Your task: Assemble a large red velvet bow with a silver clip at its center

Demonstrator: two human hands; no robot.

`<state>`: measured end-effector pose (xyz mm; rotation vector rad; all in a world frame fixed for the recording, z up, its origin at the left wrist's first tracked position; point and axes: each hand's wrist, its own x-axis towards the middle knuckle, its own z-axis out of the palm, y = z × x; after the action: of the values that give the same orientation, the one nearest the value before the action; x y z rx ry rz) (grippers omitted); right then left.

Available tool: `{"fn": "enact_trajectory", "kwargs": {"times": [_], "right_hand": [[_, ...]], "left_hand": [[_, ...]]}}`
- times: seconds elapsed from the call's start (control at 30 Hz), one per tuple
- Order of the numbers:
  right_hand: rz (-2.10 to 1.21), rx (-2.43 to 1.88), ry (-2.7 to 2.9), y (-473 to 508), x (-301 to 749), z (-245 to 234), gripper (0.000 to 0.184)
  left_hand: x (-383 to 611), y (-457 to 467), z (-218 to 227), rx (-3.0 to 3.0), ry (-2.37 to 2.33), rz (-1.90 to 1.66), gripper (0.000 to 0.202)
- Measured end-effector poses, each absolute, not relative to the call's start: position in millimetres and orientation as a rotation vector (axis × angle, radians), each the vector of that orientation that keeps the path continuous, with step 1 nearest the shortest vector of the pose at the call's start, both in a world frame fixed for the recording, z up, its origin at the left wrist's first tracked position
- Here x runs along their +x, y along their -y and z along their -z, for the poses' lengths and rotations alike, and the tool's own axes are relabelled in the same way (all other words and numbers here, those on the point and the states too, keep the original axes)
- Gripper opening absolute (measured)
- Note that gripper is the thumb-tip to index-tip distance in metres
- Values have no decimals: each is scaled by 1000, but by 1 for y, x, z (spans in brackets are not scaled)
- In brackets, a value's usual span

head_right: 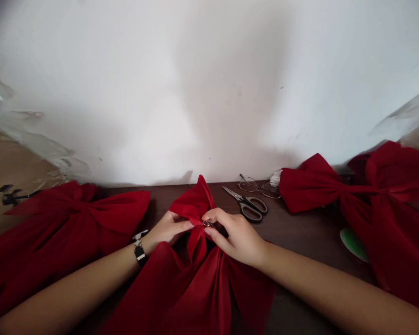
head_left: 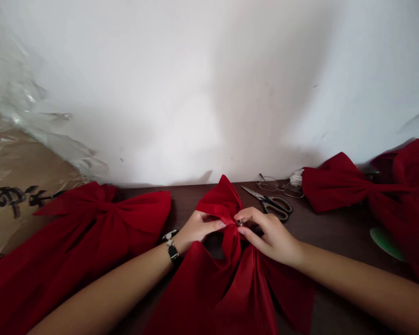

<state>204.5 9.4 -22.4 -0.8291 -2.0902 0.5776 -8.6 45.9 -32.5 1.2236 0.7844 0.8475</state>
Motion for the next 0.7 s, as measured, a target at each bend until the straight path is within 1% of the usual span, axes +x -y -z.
{"fn": "enact_trajectory", "kwargs": {"times": [0.13,0.3,0.5,0.7], "right_hand": [[-647,-832,2074,-10,204,22,15],[-682,-803,2088,-13,204,22,13],[-703,-791,2073,-13,204,22,15],[-853,-732,2030,-15,205,25,19]], "left_hand": [[-9,-43,28,1372,-836,-848,35],[-7,-39,21,1467,-910,-896,32],[-3,-38,14,1559,-891,-954,25],[-3,-37,12,1633,-988,-950,27]]}}
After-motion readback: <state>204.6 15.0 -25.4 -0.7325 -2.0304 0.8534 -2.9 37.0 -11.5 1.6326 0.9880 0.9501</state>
